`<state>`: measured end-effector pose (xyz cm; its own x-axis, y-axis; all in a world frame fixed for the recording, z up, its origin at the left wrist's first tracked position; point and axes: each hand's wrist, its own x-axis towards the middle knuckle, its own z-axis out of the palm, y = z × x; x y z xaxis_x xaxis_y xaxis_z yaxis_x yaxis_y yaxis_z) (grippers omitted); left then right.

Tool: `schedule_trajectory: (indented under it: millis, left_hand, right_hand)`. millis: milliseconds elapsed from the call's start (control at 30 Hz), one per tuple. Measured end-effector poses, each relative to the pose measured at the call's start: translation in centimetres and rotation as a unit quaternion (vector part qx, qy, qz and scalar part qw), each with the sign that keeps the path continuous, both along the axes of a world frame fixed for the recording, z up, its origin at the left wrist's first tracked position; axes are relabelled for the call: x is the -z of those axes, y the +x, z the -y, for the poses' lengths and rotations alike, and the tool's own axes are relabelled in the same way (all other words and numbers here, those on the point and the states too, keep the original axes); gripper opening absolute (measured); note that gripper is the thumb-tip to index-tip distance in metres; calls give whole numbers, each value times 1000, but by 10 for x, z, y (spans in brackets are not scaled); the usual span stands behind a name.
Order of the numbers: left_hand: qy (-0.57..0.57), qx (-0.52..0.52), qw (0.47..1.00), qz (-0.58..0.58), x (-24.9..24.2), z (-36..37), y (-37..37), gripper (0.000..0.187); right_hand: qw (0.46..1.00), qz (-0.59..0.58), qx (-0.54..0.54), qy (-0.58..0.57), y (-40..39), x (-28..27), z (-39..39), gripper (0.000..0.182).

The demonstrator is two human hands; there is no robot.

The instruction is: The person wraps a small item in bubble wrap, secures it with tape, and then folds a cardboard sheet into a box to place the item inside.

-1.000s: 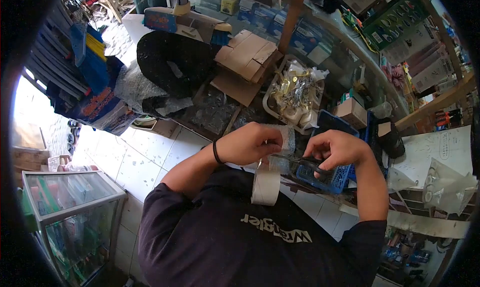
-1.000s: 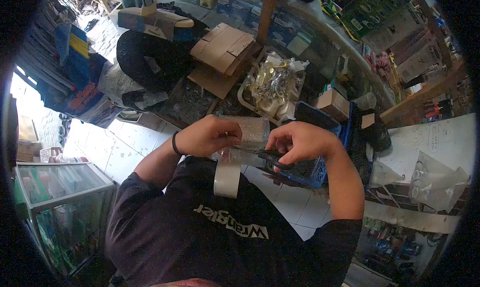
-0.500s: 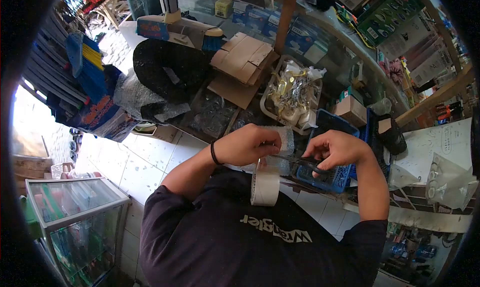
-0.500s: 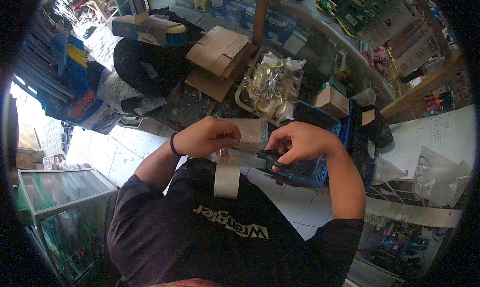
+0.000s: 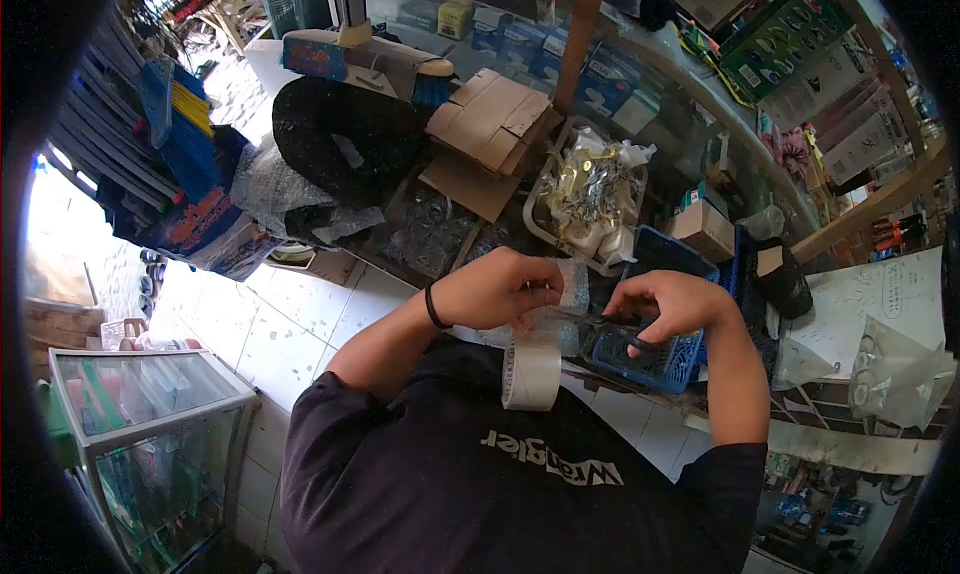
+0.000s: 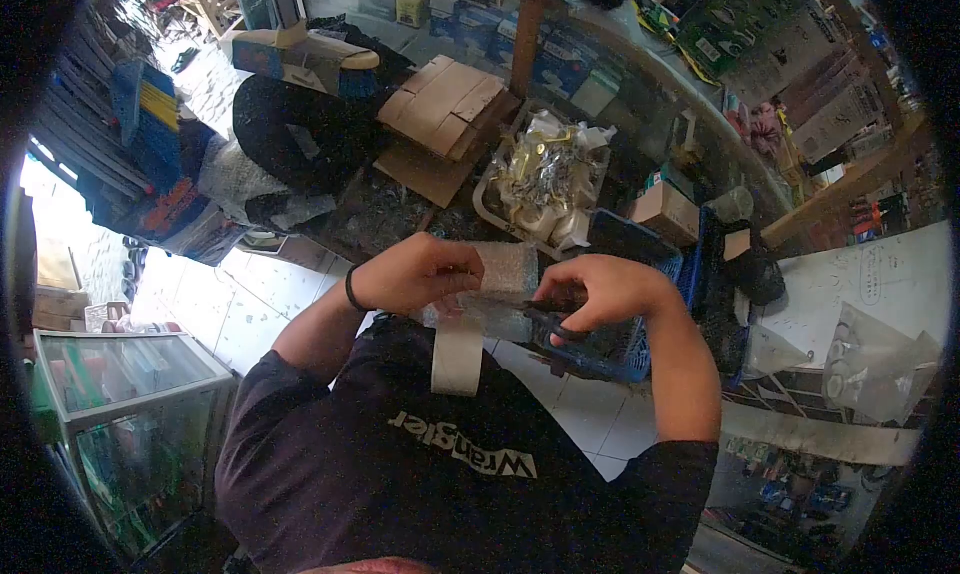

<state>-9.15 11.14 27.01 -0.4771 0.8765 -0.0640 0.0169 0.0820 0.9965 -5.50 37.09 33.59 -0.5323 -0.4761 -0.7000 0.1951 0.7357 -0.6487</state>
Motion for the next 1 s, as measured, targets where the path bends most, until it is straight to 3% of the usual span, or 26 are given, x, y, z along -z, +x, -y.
schedule_trajectory:
  millis: [467,1000]
  left_hand:
    - [-2,-35,999,0,3,-2,2,13]
    - [-31,-54,998,-10,0,13,10,13]
  right_hand:
    - [997,12,33,-70,-4,5,4,44]
    - [997,-16,-35,-74,-17,10,29,44]
